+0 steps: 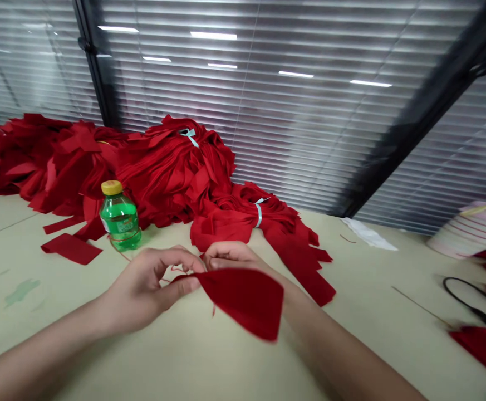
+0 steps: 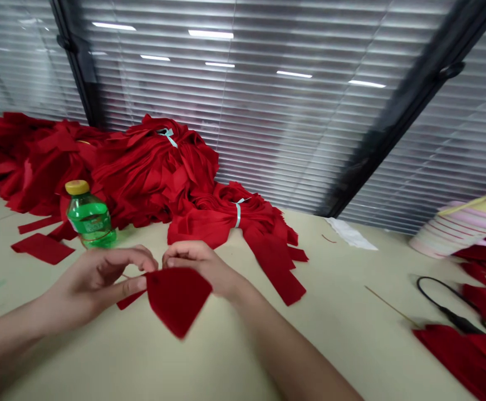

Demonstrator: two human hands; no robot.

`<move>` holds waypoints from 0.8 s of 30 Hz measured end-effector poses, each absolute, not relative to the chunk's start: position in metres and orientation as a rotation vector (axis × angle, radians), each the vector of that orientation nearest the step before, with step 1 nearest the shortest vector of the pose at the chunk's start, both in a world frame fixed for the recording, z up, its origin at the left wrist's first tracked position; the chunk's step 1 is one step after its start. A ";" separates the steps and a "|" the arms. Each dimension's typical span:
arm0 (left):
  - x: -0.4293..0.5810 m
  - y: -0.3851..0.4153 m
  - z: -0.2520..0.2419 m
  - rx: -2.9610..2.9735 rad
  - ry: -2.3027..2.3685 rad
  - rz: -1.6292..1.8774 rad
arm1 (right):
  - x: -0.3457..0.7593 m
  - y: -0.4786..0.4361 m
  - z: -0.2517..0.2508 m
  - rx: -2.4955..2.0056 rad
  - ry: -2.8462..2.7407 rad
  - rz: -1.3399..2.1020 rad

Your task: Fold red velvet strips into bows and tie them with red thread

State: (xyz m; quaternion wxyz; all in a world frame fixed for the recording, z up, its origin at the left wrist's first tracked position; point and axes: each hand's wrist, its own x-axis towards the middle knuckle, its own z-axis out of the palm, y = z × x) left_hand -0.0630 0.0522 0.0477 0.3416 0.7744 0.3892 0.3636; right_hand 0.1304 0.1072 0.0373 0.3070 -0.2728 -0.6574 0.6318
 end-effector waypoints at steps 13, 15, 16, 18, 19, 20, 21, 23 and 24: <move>-0.055 0.052 0.020 2.771 1.417 1.004 | 0.111 0.065 0.050 -1.181 -2.408 0.444; -0.055 0.052 0.020 2.760 1.469 1.037 | 0.103 0.063 0.043 -1.167 -2.326 0.479; -0.055 0.053 0.020 2.753 1.482 1.065 | 0.100 0.063 0.039 -1.149 -2.282 0.492; -0.056 0.055 0.020 2.700 1.516 1.108 | 0.096 0.062 0.031 -1.102 -2.200 0.526; -0.057 0.056 0.020 2.651 1.539 1.125 | 0.094 0.061 0.028 -1.070 -2.162 0.546; -0.058 0.057 0.021 2.591 1.561 1.136 | 0.093 0.061 0.025 -1.032 -2.127 0.572; -0.059 0.058 0.021 2.530 1.570 1.148 | 0.092 0.062 0.022 -0.994 -2.093 0.599; -0.061 0.061 0.023 2.422 1.568 1.189 | 0.092 0.063 0.017 -0.941 -2.013 0.666; -0.062 0.062 0.025 2.391 1.555 1.231 | 0.091 0.064 0.014 -0.926 -1.967 0.711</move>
